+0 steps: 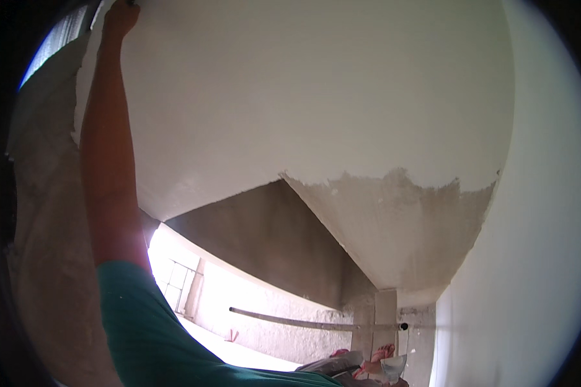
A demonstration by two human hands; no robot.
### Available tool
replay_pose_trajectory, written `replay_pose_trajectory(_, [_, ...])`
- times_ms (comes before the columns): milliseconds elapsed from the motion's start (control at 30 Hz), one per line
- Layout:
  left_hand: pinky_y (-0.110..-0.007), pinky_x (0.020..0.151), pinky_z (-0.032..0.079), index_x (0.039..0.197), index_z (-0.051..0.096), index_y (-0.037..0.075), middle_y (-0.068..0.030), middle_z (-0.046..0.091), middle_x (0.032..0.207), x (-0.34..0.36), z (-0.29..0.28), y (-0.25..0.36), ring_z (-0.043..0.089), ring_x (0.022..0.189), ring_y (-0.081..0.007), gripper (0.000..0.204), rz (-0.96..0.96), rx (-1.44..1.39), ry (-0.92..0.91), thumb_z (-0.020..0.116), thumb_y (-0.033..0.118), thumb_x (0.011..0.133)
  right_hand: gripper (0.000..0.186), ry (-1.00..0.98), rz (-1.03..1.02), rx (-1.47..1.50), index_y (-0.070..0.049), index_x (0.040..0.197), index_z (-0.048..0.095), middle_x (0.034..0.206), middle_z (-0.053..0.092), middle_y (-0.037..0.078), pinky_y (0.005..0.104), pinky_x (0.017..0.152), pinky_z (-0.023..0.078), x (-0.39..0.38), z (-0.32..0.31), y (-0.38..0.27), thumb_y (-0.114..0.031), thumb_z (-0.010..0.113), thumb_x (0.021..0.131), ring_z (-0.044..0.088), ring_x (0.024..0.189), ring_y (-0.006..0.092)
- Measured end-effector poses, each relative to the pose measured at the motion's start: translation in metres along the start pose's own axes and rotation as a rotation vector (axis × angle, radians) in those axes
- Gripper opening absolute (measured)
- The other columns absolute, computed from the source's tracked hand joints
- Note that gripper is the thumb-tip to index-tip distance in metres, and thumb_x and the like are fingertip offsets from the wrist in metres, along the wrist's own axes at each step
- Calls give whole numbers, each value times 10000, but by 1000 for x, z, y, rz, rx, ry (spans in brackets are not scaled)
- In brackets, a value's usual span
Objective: The person applies plaster to a ceiling using a trowel and hawk. They repeatedly scoop plaster from the hawk and spread it across the ceiling surface, smoothing the material with the trowel.
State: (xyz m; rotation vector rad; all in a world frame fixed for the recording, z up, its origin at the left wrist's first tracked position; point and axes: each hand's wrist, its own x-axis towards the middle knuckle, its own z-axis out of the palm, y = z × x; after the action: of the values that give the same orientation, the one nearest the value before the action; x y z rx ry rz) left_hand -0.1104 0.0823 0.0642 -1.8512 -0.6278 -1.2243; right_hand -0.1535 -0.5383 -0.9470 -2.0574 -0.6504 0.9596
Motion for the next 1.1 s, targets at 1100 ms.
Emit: replay_pose_trajectory(1100, [-618,1070,279,1453,399,216,-100,359,1505,-379,21,208,324,1383,-367,775,-11,-203,-53,638,-5,750,175,116,104,19,53,750,616,610,614,139,400,511,467,-49,-38,42,-42,709,635,594,533,227])
